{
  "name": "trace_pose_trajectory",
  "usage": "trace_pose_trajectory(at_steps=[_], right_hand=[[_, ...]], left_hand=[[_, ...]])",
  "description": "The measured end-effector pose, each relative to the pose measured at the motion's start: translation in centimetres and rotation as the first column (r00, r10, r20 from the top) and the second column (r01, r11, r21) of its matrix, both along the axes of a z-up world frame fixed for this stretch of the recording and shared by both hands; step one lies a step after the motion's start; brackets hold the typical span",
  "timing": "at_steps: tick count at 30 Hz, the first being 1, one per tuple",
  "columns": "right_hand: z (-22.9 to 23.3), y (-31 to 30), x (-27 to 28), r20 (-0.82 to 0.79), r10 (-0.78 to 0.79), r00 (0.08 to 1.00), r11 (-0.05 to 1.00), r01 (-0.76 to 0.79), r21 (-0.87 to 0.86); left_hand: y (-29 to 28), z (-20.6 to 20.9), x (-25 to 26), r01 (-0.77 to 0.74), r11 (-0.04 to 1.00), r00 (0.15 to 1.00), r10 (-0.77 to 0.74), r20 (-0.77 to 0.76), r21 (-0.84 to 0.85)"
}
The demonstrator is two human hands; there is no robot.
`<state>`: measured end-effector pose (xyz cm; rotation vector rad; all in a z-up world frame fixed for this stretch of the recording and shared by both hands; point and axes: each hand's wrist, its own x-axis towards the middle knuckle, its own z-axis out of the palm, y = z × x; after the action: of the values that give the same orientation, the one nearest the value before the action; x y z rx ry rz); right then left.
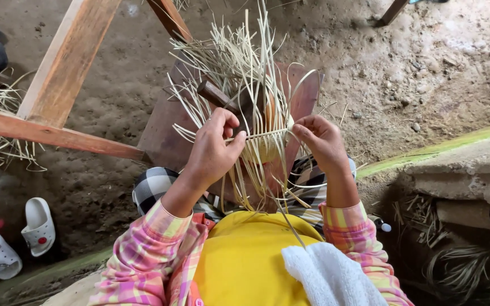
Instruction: Weaving a straw hat by hand using dried plant fibers around a wooden mold in a workshop environment.
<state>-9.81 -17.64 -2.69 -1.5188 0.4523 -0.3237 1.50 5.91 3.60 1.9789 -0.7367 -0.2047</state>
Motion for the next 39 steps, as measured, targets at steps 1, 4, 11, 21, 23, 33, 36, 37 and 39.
trace_pose_trajectory(at_steps=[1, 4, 11, 21, 23, 33, 36, 37, 39], right_hand=[[0.3, 0.1, 0.1, -0.001, 0.001, 1.000, 1.000, -0.001, -0.001], [1.5, 0.5, 0.7, 0.083, 0.015, 0.996, 0.975, 0.004, -0.223], [5.8, 4.2, 2.5, 0.164, 0.241, 0.957, 0.872, -0.139, -0.470], [7.9, 5.1, 3.8, 0.104, 0.355, 0.929, 0.811, -0.250, -0.529], [7.5, 4.9, 4.2, 0.096, 0.377, 0.921, 0.798, -0.271, -0.538], [8.0, 5.1, 5.6, 0.119, 0.400, 0.909, 0.790, -0.277, -0.547], [6.9, 4.6, 6.0, 0.133, 0.397, 0.908, 0.794, -0.267, -0.546], [6.7, 4.4, 6.2, 0.132, 0.394, 0.910, 0.795, -0.265, -0.546], [6.2, 4.1, 6.7, 0.161, 0.381, 0.910, 0.819, -0.251, -0.516]], left_hand=[[0.1, 0.3, 0.2, -0.001, 1.000, 1.000, 0.001, -0.001, -0.001], [0.2, 1.0, 0.8, 0.054, 0.993, 0.996, -0.046, -0.070, 0.102], [0.3, 1.8, 2.0, 0.183, 0.974, 0.982, -0.187, 0.023, 0.131], [0.8, 3.0, 3.3, 0.340, 0.927, 0.935, -0.350, 0.046, 0.156], [0.6, 2.5, 3.6, 0.357, 0.924, 0.932, -0.362, 0.011, 0.141], [0.2, 1.9, 5.2, 0.532, 0.838, 0.770, -0.537, -0.345, -0.120], [-0.1, -1.3, 6.0, 0.542, 0.812, 0.739, -0.583, -0.338, -0.214], [-0.1, -1.8, 6.2, 0.544, 0.811, 0.737, -0.584, -0.339, -0.215], [-0.3, -2.8, 6.5, 0.527, 0.810, 0.724, -0.586, -0.364, -0.256]])
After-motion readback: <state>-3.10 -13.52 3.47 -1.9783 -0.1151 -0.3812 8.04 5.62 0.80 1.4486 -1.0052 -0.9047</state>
